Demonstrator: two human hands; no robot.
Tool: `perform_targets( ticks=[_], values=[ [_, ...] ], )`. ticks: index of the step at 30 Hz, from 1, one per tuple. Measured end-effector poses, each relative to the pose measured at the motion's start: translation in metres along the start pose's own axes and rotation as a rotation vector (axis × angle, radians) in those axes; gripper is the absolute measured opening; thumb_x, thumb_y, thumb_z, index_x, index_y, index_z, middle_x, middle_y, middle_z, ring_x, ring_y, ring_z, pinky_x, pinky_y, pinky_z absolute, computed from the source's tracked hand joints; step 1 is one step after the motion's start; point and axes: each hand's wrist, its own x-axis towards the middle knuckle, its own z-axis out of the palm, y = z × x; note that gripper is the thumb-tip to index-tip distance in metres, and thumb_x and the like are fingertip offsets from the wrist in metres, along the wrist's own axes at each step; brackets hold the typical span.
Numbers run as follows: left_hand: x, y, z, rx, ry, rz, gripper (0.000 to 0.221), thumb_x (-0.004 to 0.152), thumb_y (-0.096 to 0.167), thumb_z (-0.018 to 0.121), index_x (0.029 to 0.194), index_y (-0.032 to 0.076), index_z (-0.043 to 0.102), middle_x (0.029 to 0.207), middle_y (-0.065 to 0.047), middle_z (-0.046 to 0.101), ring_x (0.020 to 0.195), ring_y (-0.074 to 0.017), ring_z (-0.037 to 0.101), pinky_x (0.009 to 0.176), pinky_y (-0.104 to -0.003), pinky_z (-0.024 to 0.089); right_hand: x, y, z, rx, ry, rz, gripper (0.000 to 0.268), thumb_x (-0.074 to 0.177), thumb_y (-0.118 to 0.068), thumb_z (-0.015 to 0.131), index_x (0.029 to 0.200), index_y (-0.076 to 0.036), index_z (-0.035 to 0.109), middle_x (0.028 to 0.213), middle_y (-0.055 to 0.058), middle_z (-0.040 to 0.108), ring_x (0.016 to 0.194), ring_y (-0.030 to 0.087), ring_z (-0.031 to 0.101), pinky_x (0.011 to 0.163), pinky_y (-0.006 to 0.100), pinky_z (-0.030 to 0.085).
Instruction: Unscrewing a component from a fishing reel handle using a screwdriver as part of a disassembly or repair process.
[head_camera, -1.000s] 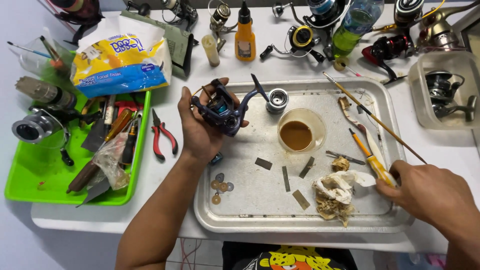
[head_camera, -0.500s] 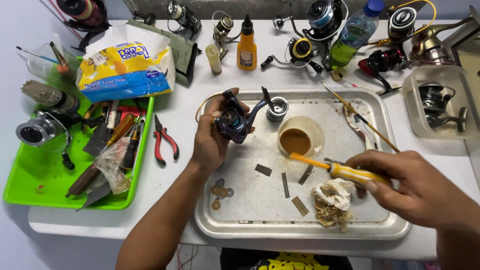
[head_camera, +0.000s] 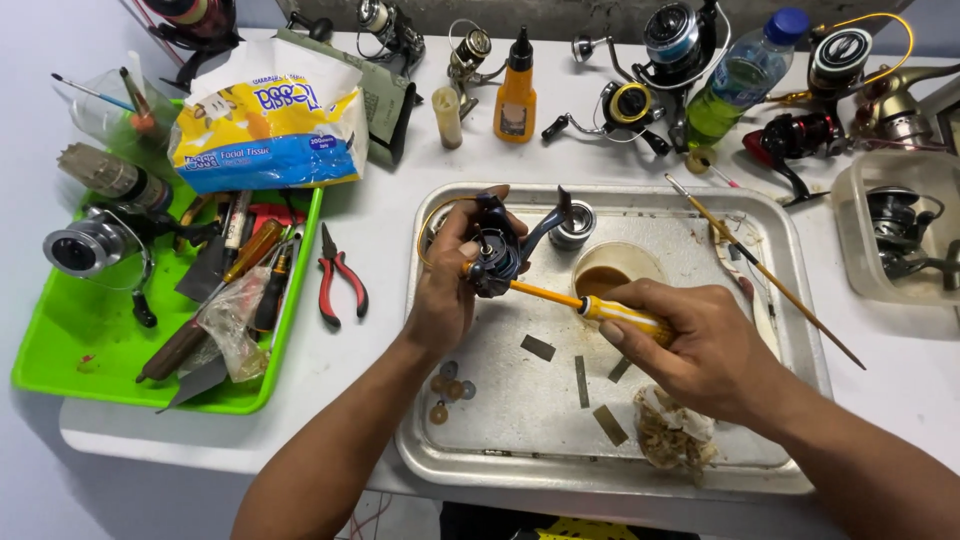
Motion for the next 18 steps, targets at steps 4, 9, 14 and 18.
perform_targets(
  ticks=[4,9,14,18],
  values=[
    [0.000,-0.005,-0.001,0.007,0.002,0.007,0.067,0.094,0.036,0.048,0.149,-0.003,0.041,0.119,-0.013,0.062,0.102,-0.0196,0.061,0.086,-0.034,0.054,-0.001,0.002,0.003,-0.021,0.008,0.001,0.030,0.092,-0.039,0.064,0.107,-0.018,0.079,0.062,-0.003,0.071,0.045,0.013,0.055,0.050,0.031,0.042],
    [0.001,-0.006,-0.005,-0.043,-0.021,-0.010,0.067,0.096,0.036,0.048,0.150,-0.003,0.039,0.120,-0.014,0.062,0.102,-0.0207,0.061,0.079,-0.033,0.057,-0.001,0.003,-0.002,0.023,0.036,-0.016,0.038,0.093,-0.037,0.060,0.113,-0.009,0.076,0.054,0.001,0.071,0.033,0.010,0.052,0.029,0.027,0.042],
    [0.003,0.001,-0.005,-0.360,-0.006,-0.190,0.065,0.099,0.044,0.041,0.144,-0.003,0.049,0.113,-0.021,0.066,0.102,-0.0320,0.066,0.080,-0.052,0.063,-0.009,0.021,-0.014,0.184,0.163,0.017,0.037,0.099,-0.034,0.052,0.122,-0.008,0.065,0.061,0.002,0.065,0.046,0.012,0.058,0.043,0.028,0.051],
    [0.006,0.011,-0.003,-0.424,0.017,-0.349,0.078,0.096,0.060,0.039,0.139,-0.002,0.056,0.104,-0.022,0.069,0.095,-0.0353,0.068,0.076,-0.056,0.063,-0.013,0.034,-0.026,0.384,0.276,-0.118,0.035,0.111,-0.028,0.041,0.131,-0.006,0.059,0.067,0.004,0.067,0.040,0.004,0.032,0.033,0.020,0.031]
  ],
)
